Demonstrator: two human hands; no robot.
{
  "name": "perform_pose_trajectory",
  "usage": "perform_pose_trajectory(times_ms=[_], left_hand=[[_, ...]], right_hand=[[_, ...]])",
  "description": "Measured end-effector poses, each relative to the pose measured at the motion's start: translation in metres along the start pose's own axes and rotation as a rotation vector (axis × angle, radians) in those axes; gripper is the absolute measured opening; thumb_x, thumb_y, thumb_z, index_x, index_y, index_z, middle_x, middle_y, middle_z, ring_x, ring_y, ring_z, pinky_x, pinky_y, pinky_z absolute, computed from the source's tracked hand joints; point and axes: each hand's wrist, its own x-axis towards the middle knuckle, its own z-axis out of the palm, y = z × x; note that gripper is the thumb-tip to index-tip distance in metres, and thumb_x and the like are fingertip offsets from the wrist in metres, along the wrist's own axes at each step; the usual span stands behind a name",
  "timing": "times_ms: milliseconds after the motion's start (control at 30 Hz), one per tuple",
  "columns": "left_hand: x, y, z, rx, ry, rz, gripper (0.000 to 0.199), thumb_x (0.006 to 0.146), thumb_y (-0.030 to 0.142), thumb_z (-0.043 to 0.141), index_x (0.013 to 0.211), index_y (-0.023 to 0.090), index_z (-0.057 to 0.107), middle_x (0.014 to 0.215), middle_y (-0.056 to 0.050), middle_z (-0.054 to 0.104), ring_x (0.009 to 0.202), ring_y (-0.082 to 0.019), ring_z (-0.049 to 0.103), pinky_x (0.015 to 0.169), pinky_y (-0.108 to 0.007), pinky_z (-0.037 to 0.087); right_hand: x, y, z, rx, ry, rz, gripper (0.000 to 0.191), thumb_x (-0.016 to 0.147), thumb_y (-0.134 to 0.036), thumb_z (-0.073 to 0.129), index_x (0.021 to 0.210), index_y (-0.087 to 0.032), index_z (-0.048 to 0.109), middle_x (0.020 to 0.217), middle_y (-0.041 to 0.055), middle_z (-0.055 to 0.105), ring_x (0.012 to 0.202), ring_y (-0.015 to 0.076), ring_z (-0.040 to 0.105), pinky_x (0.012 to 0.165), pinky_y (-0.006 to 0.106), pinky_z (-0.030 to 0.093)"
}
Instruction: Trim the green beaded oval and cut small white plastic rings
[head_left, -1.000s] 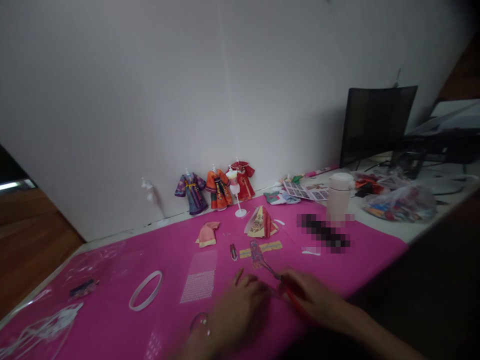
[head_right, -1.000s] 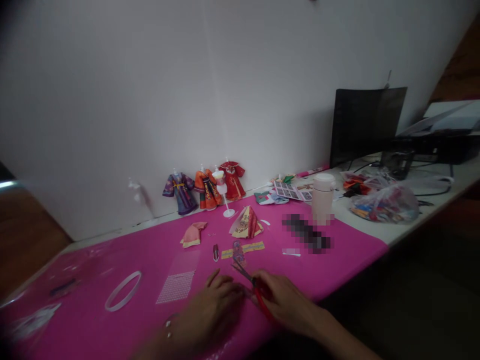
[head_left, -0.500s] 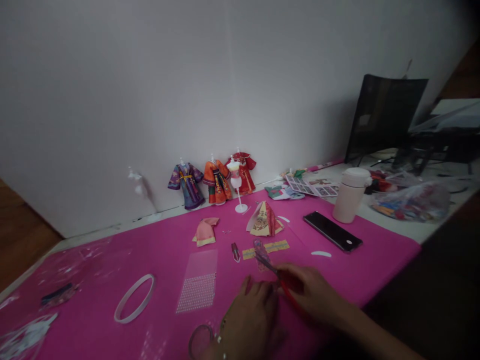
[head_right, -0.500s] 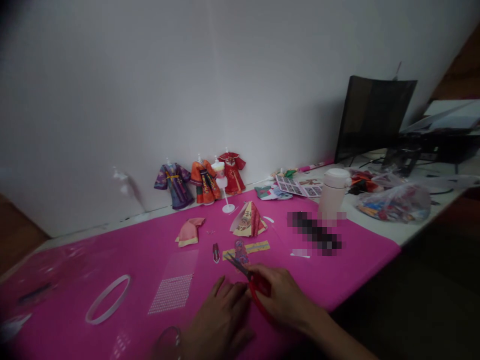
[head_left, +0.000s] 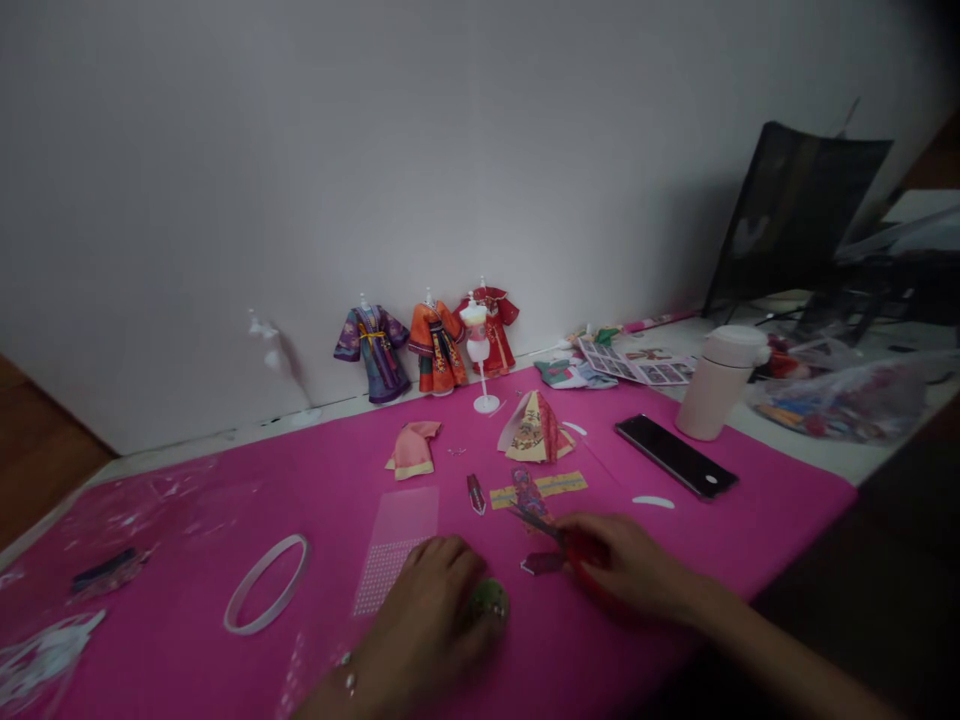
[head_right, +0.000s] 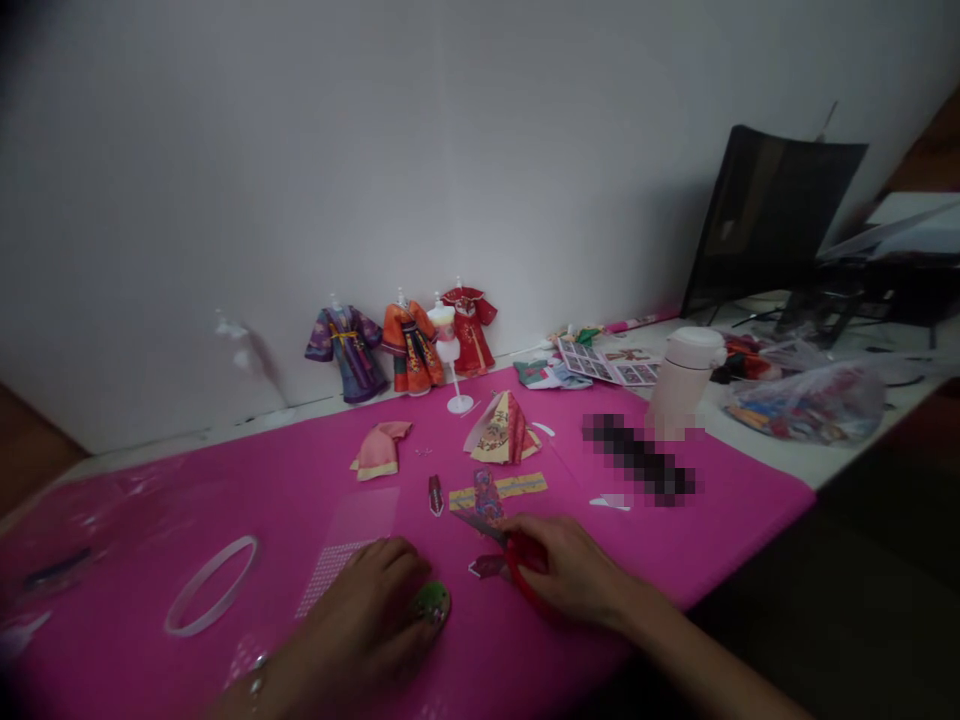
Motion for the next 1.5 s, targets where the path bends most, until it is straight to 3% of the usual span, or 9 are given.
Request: perform_pose_trajectory(times_ms=[100, 200, 333, 600, 767, 933, 1200, 1333, 1500], left_hand=[[-0.008, 0.007, 0.002, -0.035, -0.042, -0.082, 0.022, 0.071, 0.018, 0.067, 0.092, 0.023, 0.064, 0.100, -0.004, 0.065, 0.094, -0.026, 0.059, 0.086, -0.042, 0.046], [-0.013, 0.012, 0.010, -0.061, -0.081, -0.178, 0.035, 0.067, 0.018, 0.067, 0.101, 0.022, 0.066, 0.107, -0.006, 0.064, 0.100, -0.029, 0.058, 0.090, -0.046, 0.045], [-0.013, 0.014, 0.018, -0.078, -0.086, -0.236, 0.042, 0.067, 0.015, 0.063, 0.109, 0.020, 0.065, 0.111, -0.008, 0.063, 0.103, -0.030, 0.058, 0.092, -0.048, 0.046], [-0.009, 0.009, 0.020, -0.119, -0.049, -0.199, 0.036, 0.082, 0.006, 0.050, 0.114, 0.020, 0.062, 0.109, -0.009, 0.065, 0.101, -0.027, 0.062, 0.090, -0.046, 0.052], [-0.007, 0.003, 0.028, -0.108, 0.092, -0.147, 0.044, 0.080, 0.002, 0.048, 0.117, 0.022, 0.058, 0.109, -0.008, 0.067, 0.100, -0.027, 0.064, 0.088, -0.048, 0.055], [-0.003, -0.005, 0.037, -0.077, 0.216, -0.092, 0.054, 0.078, 0.001, 0.049, 0.125, 0.027, 0.052, 0.115, -0.006, 0.067, 0.104, -0.027, 0.064, 0.089, -0.048, 0.055], [-0.003, -0.017, 0.041, -0.071, 0.230, -0.063, 0.054, 0.078, 0.006, 0.058, 0.126, 0.028, 0.049, 0.119, -0.005, 0.066, 0.107, -0.028, 0.062, 0.090, -0.049, 0.053], [-0.011, -0.026, 0.040, -0.010, 0.188, -0.133, 0.057, 0.077, 0.012, 0.065, 0.129, 0.028, 0.048, 0.121, -0.007, 0.063, 0.110, -0.030, 0.060, 0.090, -0.051, 0.053], [-0.015, -0.032, 0.038, -0.029, 0.165, -0.179, 0.053, 0.081, 0.011, 0.061, 0.129, 0.029, 0.048, 0.118, -0.006, 0.063, 0.107, -0.028, 0.061, 0.090, -0.048, 0.053]], right_hand=[[-0.001, 0.004, -0.005, -0.010, -0.039, -0.018, 0.028, 0.086, -0.022, 0.059, 0.112, -0.023, 0.070, 0.086, 0.0015, 0.076, 0.066, 0.0177, 0.064, 0.060, 0.028, 0.049], [-0.004, 0.004, -0.006, -0.006, -0.089, -0.042, 0.036, 0.084, -0.017, 0.057, 0.118, -0.025, 0.068, 0.100, 0.0029, 0.077, 0.082, 0.0203, 0.070, 0.073, 0.032, 0.053], [-0.003, 0.002, -0.003, 0.006, -0.141, -0.052, 0.039, 0.083, -0.014, 0.057, 0.119, -0.025, 0.067, 0.110, 0.0050, 0.077, 0.094, 0.0225, 0.072, 0.082, 0.035, 0.054], [0.025, 0.001, -0.005, 0.073, -0.246, -0.125, 0.032, 0.084, -0.016, 0.060, 0.114, -0.021, 0.069, 0.103, 0.0052, 0.078, 0.090, 0.0223, 0.072, 0.079, 0.032, 0.053], [0.041, 0.006, -0.011, 0.082, -0.233, -0.152, 0.025, 0.088, -0.027, 0.065, 0.112, -0.019, 0.068, 0.097, 0.0056, 0.077, 0.082, 0.0198, 0.070, 0.074, 0.030, 0.052], [0.064, 0.014, -0.017, 0.056, -0.236, -0.169, 0.034, 0.084, -0.028, 0.071, 0.117, -0.020, 0.067, 0.104, 0.0058, 0.074, 0.086, 0.0190, 0.068, 0.077, 0.030, 0.050], [0.097, 0.018, -0.020, -0.043, -0.342, -0.185, 0.041, 0.075, -0.014, 0.067, 0.115, -0.018, 0.066, 0.094, 0.0032, 0.071, 0.078, 0.0172, 0.063, 0.068, 0.027, 0.046], [0.092, 0.023, -0.018, -0.074, -0.367, -0.181, 0.036, 0.075, -0.012, 0.066, 0.110, -0.020, 0.069, 0.092, 0.0019, 0.072, 0.076, 0.0169, 0.064, 0.069, 0.028, 0.046], [0.080, 0.029, -0.022, -0.120, -0.394, -0.154, 0.040, 0.076, -0.012, 0.067, 0.114, -0.024, 0.070, 0.102, 0.0028, 0.075, 0.087, 0.0205, 0.069, 0.076, 0.030, 0.050]])
